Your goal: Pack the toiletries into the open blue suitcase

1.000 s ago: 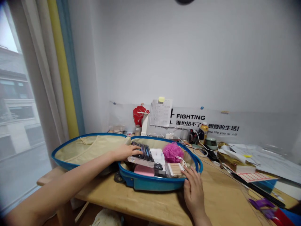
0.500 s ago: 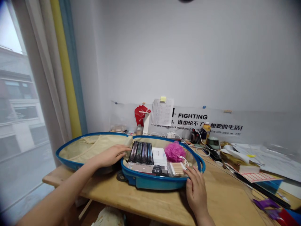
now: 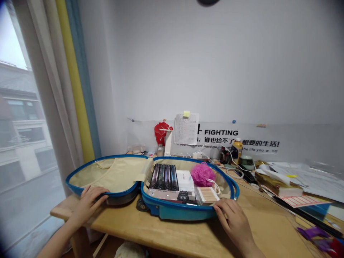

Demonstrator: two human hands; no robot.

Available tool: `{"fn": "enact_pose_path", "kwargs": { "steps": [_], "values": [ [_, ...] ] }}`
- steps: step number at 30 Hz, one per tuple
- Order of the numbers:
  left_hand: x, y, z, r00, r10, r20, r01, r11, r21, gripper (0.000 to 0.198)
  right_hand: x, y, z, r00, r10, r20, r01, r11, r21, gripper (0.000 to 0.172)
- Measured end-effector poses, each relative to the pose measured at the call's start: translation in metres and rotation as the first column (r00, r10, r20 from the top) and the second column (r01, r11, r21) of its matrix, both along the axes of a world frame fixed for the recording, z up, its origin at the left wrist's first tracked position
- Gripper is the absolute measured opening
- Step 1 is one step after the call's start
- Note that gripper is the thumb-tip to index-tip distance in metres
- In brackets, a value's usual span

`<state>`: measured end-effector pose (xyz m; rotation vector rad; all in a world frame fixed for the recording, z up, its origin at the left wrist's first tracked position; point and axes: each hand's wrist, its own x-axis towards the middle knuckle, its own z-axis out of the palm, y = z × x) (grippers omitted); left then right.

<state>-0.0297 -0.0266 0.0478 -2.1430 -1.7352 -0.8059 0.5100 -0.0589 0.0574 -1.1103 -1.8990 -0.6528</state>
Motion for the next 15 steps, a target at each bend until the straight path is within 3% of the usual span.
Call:
{"fn": "enact_pose_path", "kwargs": {
  "steps": [3,7,15],
  "values": [
    [0.007,0.001,0.000,0.999,-0.024,0.030,0.024,1.000,0.004,0.028,0.007,-0.006,0.007,1.000,0.006,0.002,-0.005,0.997,-0.081,0.037],
    [0.027,0.000,-0.007,0.994,-0.073,0.075,0.072,0.997,0.019,0.031,0.022,-0.012,0.010,1.000,0.001,-0.024,-0.003,0.996,-0.088,0.038],
    [0.094,-0.003,-0.006,0.977,-0.190,0.100,0.190,0.982,0.016,0.028,0.068,-0.024,0.018,0.982,-0.143,-0.122,0.137,0.989,-0.058,0.052]
  ]
}}
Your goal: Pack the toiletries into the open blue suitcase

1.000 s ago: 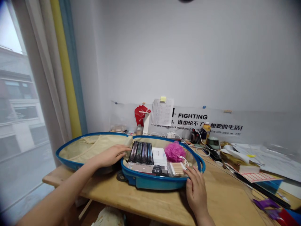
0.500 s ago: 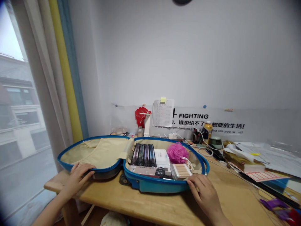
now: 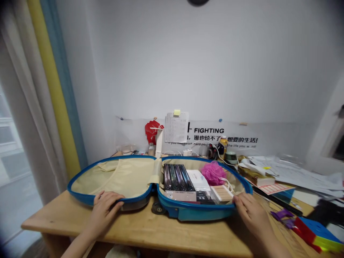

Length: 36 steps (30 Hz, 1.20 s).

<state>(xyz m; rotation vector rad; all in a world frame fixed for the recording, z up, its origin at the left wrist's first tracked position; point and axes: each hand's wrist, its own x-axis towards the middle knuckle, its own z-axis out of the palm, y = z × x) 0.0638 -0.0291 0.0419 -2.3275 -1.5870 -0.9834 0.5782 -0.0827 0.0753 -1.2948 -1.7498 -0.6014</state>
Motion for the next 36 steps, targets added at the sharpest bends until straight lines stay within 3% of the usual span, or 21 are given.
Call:
{"fn": "enact_pose_path", "kwargs": {
  "steps": [4,8,12,16,20,25,28,31,36],
  "values": [
    [0.031,-0.002,0.001,0.997,-0.070,0.020,0.070,0.997,-0.014,0.026,0.016,-0.003,0.014,0.998,-0.050,-0.026,0.045,0.989,-0.139,0.057],
    [0.057,-0.002,0.000,0.990,-0.130,0.062,0.132,0.991,-0.019,0.023,0.009,0.008,0.031,0.988,-0.145,-0.053,0.126,0.955,-0.267,0.063],
    [0.078,-0.003,0.000,0.976,-0.191,0.100,0.194,0.981,-0.016,0.021,-0.011,0.036,0.045,0.970,-0.241,-0.043,0.196,0.869,-0.455,0.057],
    [0.086,-0.007,0.001,0.961,-0.270,0.058,0.268,0.962,0.044,0.027,-0.025,0.059,0.051,0.952,-0.304,0.029,0.253,0.733,-0.632,0.056],
    [0.065,-0.003,-0.001,0.962,-0.269,-0.049,0.273,0.951,0.142,0.033,-0.033,0.070,0.052,0.934,-0.338,0.119,0.306,0.581,-0.754,0.052],
    [0.003,0.021,-0.016,0.997,-0.070,-0.022,0.073,0.976,0.204,0.030,-0.044,0.080,0.048,0.911,-0.361,0.201,0.360,0.456,-0.814,0.039],
    [-0.027,0.033,-0.030,0.999,0.033,0.025,-0.038,0.964,0.264,0.035,-0.048,0.085,0.049,0.905,-0.363,0.222,0.373,0.426,-0.824,0.034],
    [-0.038,0.038,-0.041,0.996,0.077,0.049,-0.088,0.949,0.303,0.040,-0.047,0.087,0.054,0.905,-0.365,0.220,0.369,0.413,-0.832,0.034],
    [-0.033,0.036,-0.047,0.994,0.099,0.047,-0.109,0.944,0.312,0.042,-0.038,0.086,0.063,0.913,-0.376,0.156,0.337,0.483,-0.808,0.033]
  ]
}}
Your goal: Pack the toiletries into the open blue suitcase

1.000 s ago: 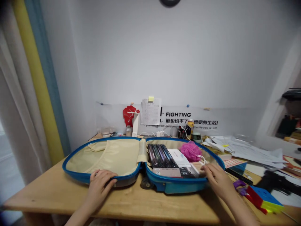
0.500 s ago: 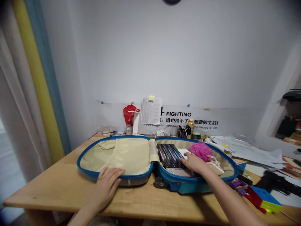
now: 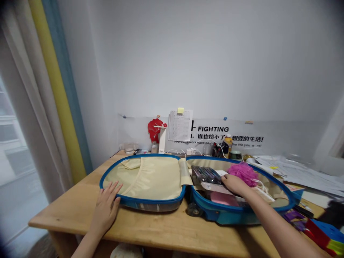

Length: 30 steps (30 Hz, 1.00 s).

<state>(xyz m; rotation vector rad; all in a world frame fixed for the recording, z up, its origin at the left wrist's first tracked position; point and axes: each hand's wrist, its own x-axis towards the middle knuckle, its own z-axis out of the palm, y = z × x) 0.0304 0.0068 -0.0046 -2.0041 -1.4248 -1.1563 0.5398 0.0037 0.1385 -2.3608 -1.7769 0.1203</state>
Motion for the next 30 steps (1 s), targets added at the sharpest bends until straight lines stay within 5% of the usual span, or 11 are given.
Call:
{"fn": "enact_pose_path", "kwargs": {
  "steps": [8,14,18,23,26,30],
  "values": [
    [-0.001,0.001,-0.002,1.000,0.009,-0.029,-0.010,1.000,-0.007,0.041,-0.001,0.000,0.028,0.993,0.103,-0.059,-0.082,0.954,0.289,0.051],
    [0.000,0.000,-0.002,0.999,0.013,-0.035,-0.013,1.000,0.019,0.042,-0.089,0.048,0.045,0.881,0.470,-0.061,-0.421,0.834,0.356,0.050],
    [-0.001,0.000,-0.002,0.999,0.005,-0.036,-0.004,1.000,0.025,0.041,-0.168,0.090,0.037,0.715,0.697,-0.056,-0.655,0.695,0.296,0.037],
    [-0.003,0.000,-0.002,0.999,-0.001,-0.038,0.002,1.000,0.024,0.041,-0.236,0.132,0.016,0.558,0.828,-0.049,-0.807,0.556,0.198,0.032],
    [-0.003,-0.001,-0.003,0.999,0.005,-0.033,-0.004,1.000,0.020,0.041,-0.257,0.150,0.004,0.533,0.846,-0.032,-0.836,0.532,0.138,0.031],
    [-0.002,-0.001,-0.004,0.999,0.013,-0.030,-0.013,1.000,0.002,0.042,-0.270,0.166,-0.012,0.583,0.812,0.015,-0.810,0.579,0.091,0.033]
  ]
}}
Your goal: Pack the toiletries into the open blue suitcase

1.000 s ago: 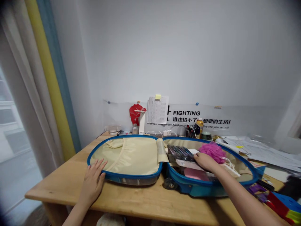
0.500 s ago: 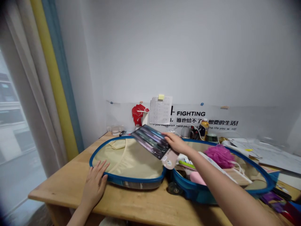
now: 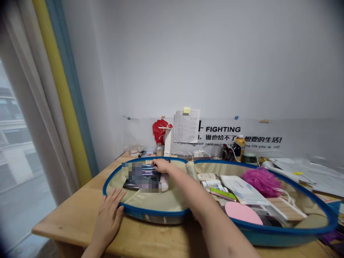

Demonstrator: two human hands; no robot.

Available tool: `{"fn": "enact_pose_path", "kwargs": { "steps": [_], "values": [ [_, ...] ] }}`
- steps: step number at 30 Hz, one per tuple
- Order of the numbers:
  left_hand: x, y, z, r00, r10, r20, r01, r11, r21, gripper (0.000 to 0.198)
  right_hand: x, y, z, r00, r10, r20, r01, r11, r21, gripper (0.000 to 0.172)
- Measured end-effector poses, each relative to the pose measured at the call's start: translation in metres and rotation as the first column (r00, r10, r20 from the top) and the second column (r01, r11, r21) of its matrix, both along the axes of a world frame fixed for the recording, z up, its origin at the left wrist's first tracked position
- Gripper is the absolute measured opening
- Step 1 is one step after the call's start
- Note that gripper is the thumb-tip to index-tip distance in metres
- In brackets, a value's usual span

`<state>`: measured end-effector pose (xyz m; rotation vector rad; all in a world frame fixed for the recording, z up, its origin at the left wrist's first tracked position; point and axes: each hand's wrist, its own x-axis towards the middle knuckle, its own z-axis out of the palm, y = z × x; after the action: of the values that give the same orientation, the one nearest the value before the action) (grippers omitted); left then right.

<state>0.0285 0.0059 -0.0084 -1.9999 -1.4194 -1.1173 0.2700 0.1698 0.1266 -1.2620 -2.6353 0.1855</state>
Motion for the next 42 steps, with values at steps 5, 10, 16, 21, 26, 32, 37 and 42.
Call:
{"fn": "enact_pose_path", "kwargs": {
  "steps": [5,10,16,21,26,32,37,42],
  "values": [
    [0.000,0.000,0.000,1.000,0.000,-0.003,0.000,1.000,0.001,0.042,-0.006,0.002,-0.014,0.993,-0.096,0.063,0.095,0.995,0.027,0.033],
    [-0.001,0.001,-0.001,1.000,-0.008,-0.003,0.008,1.000,0.015,0.042,-0.004,-0.008,-0.004,0.981,-0.165,0.104,0.160,0.985,0.059,0.033],
    [-0.003,0.003,-0.002,1.000,-0.029,-0.006,0.029,0.999,0.042,0.042,0.046,-0.023,0.036,0.950,-0.296,0.102,0.291,0.955,0.062,0.038],
    [-0.002,0.003,0.000,0.999,-0.036,0.021,0.035,0.999,0.032,0.043,0.154,-0.053,0.056,0.784,-0.581,0.220,0.594,0.804,0.008,0.034],
    [-0.002,0.004,-0.001,0.998,-0.040,0.054,0.040,0.999,0.014,0.043,0.241,-0.103,0.044,0.566,-0.729,0.384,0.801,0.596,-0.051,0.035],
    [-0.001,0.005,-0.001,0.997,-0.040,0.064,0.039,0.999,0.016,0.045,0.258,-0.129,0.018,0.476,-0.774,0.418,0.869,0.488,-0.087,0.036],
    [-0.001,0.004,0.000,0.998,-0.042,0.052,0.041,0.999,0.021,0.042,0.255,-0.132,0.019,0.482,-0.808,0.339,0.870,0.486,-0.078,0.034],
    [-0.001,0.003,0.000,0.999,-0.029,0.046,0.029,1.000,-0.003,0.042,0.257,-0.138,0.053,0.507,-0.838,0.201,0.858,0.514,-0.018,0.036]
  ]
}}
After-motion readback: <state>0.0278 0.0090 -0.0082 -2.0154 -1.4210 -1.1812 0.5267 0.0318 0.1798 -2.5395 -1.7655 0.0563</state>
